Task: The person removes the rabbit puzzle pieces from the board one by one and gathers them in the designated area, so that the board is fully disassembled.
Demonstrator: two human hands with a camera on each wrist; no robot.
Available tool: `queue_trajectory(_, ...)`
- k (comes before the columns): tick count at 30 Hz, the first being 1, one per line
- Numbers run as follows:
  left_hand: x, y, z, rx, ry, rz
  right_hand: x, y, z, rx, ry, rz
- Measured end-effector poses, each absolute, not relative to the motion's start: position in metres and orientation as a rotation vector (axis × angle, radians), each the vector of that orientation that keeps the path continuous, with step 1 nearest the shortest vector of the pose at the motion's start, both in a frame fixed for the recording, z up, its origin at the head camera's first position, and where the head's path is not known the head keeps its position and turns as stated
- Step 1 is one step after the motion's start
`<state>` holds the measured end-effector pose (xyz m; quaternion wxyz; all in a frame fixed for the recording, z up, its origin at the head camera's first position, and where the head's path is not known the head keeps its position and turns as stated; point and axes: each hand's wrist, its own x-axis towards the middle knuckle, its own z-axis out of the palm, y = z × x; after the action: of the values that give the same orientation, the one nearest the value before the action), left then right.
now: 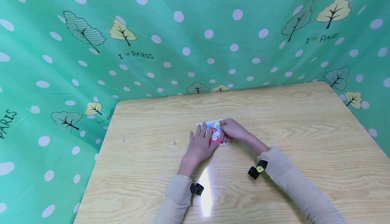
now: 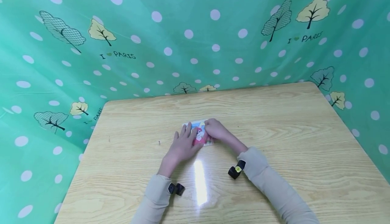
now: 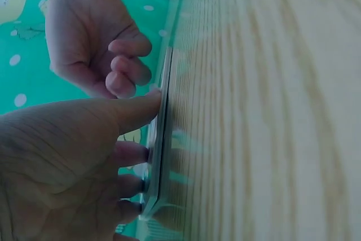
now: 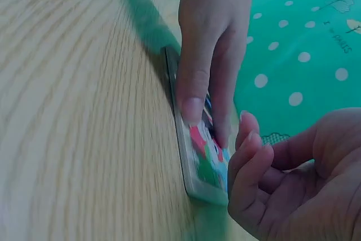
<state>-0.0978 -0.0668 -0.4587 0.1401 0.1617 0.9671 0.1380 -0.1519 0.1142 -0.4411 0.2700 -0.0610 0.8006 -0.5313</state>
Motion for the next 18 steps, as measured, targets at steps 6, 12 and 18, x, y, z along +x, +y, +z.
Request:
queue_trajectory(6,-0.097,-0.067,-0.460,0.484,2.799,0.404,-0.157,0.120,-0.445,-0.042,2.133,-1.543)
queue_trajectory(12,-0.099,-0.068,-0.461,0.511,2.819,0.408,-0.164,0.126,-0.450,0.225,1.773,-1.889)
queue_trajectory(18,-0.099,-0.067,-0.456,0.519,2.827,0.413,-0.165,0.130,-0.450,0.311,1.549,-2.030)
